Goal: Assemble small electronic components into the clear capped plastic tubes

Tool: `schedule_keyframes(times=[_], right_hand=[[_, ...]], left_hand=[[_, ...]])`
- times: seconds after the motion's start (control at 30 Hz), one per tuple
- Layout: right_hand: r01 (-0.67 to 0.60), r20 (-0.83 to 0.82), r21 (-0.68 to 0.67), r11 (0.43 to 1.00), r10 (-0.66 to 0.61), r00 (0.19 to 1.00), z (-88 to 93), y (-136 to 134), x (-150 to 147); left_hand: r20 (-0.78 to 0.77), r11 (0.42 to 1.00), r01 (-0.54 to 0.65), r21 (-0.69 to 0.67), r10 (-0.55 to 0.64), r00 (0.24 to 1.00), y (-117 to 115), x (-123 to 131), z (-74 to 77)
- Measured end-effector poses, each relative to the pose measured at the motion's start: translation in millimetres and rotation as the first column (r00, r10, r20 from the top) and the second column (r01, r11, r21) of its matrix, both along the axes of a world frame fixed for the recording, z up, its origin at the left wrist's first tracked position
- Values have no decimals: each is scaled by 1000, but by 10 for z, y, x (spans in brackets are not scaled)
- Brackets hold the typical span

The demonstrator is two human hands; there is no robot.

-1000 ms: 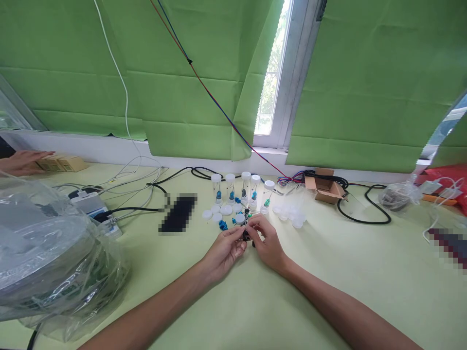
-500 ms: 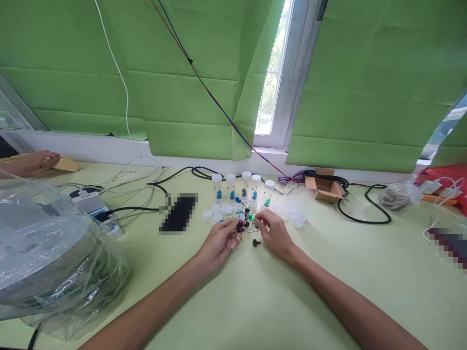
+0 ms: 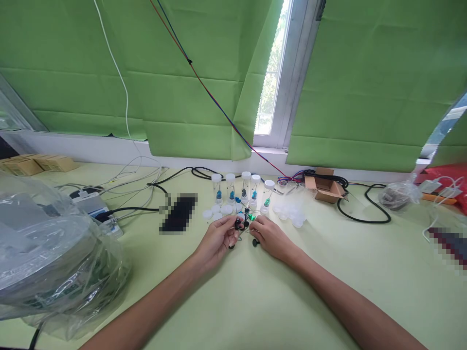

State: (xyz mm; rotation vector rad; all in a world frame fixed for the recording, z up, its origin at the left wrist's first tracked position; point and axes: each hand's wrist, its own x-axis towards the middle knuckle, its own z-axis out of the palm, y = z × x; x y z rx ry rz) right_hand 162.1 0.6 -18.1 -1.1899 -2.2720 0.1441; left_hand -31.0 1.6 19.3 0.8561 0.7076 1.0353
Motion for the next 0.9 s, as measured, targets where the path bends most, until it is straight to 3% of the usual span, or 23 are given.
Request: schedule_keyframes(times=[0.27,0.4,0.53,0.9], right_hand=[[112,-37,9,994,-112,993,-6,-2,-44],[15,-171,41,999,-8,985,42,-74,-137],[-80,-145,50,996,86,986,35,-141,-240],[-55,-38,69,996,57,998,-73,-85,-321]], left_hand=[[-12,1000,10,-5,-10,1000,-16,7,25],[9,1000,11,6,-11,1000,-11,9,17],[21,1000,10,-3,-10,1000,-18,10,6],[33,1000,27,-9,-27,999,-13,17,-9]])
